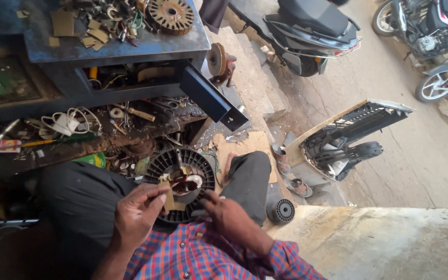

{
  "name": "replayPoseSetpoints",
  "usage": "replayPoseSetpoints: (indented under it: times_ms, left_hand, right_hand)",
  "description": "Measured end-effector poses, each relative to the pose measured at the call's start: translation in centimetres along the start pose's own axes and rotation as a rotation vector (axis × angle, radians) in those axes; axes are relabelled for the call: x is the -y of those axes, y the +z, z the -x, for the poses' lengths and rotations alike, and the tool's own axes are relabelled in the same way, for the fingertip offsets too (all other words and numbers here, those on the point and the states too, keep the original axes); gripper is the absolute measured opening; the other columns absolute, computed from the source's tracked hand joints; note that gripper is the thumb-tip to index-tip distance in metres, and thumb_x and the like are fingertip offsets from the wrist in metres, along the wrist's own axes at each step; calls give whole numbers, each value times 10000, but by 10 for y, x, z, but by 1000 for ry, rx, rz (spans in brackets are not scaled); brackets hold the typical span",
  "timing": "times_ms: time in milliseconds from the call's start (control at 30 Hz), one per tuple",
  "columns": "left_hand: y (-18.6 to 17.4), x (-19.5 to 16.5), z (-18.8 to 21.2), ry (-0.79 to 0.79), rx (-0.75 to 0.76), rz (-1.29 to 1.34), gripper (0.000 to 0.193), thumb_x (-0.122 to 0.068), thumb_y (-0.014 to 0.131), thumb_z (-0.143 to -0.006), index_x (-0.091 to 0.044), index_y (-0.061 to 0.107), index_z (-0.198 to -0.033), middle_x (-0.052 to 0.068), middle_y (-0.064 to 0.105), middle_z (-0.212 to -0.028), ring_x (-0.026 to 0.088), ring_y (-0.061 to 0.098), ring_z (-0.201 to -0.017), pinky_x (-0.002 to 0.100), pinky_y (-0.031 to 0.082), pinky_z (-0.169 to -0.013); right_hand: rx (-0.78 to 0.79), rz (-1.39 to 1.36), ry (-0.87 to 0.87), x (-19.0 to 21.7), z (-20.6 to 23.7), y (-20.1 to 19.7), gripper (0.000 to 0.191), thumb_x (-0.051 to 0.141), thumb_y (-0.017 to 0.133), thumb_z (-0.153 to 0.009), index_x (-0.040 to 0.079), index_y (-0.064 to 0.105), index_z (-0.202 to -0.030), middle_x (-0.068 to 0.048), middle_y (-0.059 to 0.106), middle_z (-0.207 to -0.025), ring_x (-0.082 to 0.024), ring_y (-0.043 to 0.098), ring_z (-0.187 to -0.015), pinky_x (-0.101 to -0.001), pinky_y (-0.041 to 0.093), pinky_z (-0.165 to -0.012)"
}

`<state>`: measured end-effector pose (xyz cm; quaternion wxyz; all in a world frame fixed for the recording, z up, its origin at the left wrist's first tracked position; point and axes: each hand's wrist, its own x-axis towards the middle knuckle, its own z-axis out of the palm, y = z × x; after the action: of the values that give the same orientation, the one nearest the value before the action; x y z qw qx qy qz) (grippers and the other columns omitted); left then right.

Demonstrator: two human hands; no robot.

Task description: The person sits on the floor and works on a motor stator, inserting small rectangular pieces into slots and trimming them with scissors. The person repeatedly adjusts the pieces and uses the scissors to cut them to fit.

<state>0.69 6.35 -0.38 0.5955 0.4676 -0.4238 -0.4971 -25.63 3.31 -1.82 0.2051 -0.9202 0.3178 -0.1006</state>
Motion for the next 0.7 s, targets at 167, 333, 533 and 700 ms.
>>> replayPoseSetpoints:
  times_ms: [167, 333, 533, 700]
  left_hand:
    - [6, 2, 0, -96, -25, 18, 224, 5, 675, -898, 19, 747, -1109, 100, 728, -1031, 117, 718, -725, 253, 612, -613]
    - [7, 3, -3, -92, -17, 70, 211, -6, 685, -913, 36, 761, -1105, 119, 725, -1028, 118, 708, -752, 255, 615, -656]
    - [1, 1, 1, -90, -40, 76, 204, 8, 679, -903, 55, 754, -1087, 128, 716, -1061, 135, 715, -756, 260, 622, -647]
    - [2, 0, 0, -65, -62, 78, 176, 22, 695, -898, 59, 759, -1057, 138, 725, -1041, 146, 729, -754, 255, 619, -656]
  right_hand:
    - [-124, -207, 223, 2, 12, 33, 534, 78, 750, -823, -6, 532, -1303, -277, 504, -1376, -431, 677, -853, -478, 569, -748]
    - [-366, -335, 303, 4, 12, 54, 416, 85, 831, -865, 47, 511, -1127, -219, 533, -1306, -400, 703, -863, -459, 584, -710]
    - [-373, -295, 300, 4, 19, 55, 316, 84, 815, -867, 65, 592, -1090, -228, 534, -1287, -379, 716, -789, -447, 594, -693]
    - [-362, -345, 370, 5, 25, 54, 317, 124, 816, -859, 44, 597, -1074, -191, 576, -1212, -368, 708, -853, -439, 584, -717]
